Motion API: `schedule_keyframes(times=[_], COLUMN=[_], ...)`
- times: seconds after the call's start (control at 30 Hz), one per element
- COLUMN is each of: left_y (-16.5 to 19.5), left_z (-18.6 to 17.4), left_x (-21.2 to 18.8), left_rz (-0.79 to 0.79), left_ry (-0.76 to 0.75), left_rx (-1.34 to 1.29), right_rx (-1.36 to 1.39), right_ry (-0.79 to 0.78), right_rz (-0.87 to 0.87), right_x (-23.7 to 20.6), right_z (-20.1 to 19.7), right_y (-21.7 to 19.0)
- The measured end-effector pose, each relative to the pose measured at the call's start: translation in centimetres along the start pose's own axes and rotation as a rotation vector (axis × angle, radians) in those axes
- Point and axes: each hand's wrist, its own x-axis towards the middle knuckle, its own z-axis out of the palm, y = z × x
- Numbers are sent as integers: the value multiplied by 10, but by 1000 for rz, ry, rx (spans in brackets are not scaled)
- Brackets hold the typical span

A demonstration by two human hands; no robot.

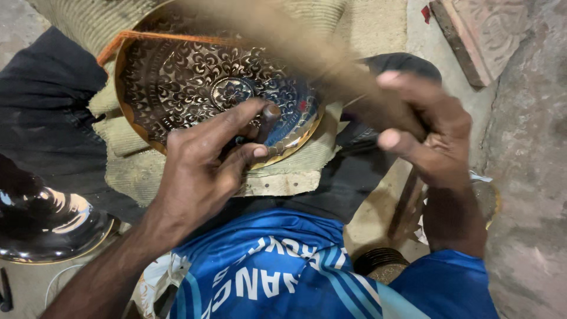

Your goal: The person uses a metal punch and a wooden mallet to emboss a decorative pattern into a brass plate. The plate is held steady on a cushioned surface while the person repeatedly strikes the punch to create raised floral designs.

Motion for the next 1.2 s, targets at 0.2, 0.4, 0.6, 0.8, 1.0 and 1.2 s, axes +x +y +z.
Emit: schedule_keyframes(times=[0.2,0.4,0.6,0.8,1.0,1.2], left_y=[-1,-6,-8,-10,-11,-11], left_z=[2,4,4,6,5,4], left_x=[3,1,-2,0,-1,0], left_rz=[-1,-11,-67,69,40,63], left_ry=[-16,-24,-51,2,-34,-50], left_rx=[24,27,22,21,68,73], right_rx=[-87,-148,-136,-154,-127,-118], right_ry=[-4,-66,-83,-139,-177,-147], right_rz=[12,106,242,64,76,285], right_x=[-9,-11,-14,-16,-6,-20], right_z=[0,4,5,9,12,0], right_y=[0,-11,-4,-3,-21,-12])
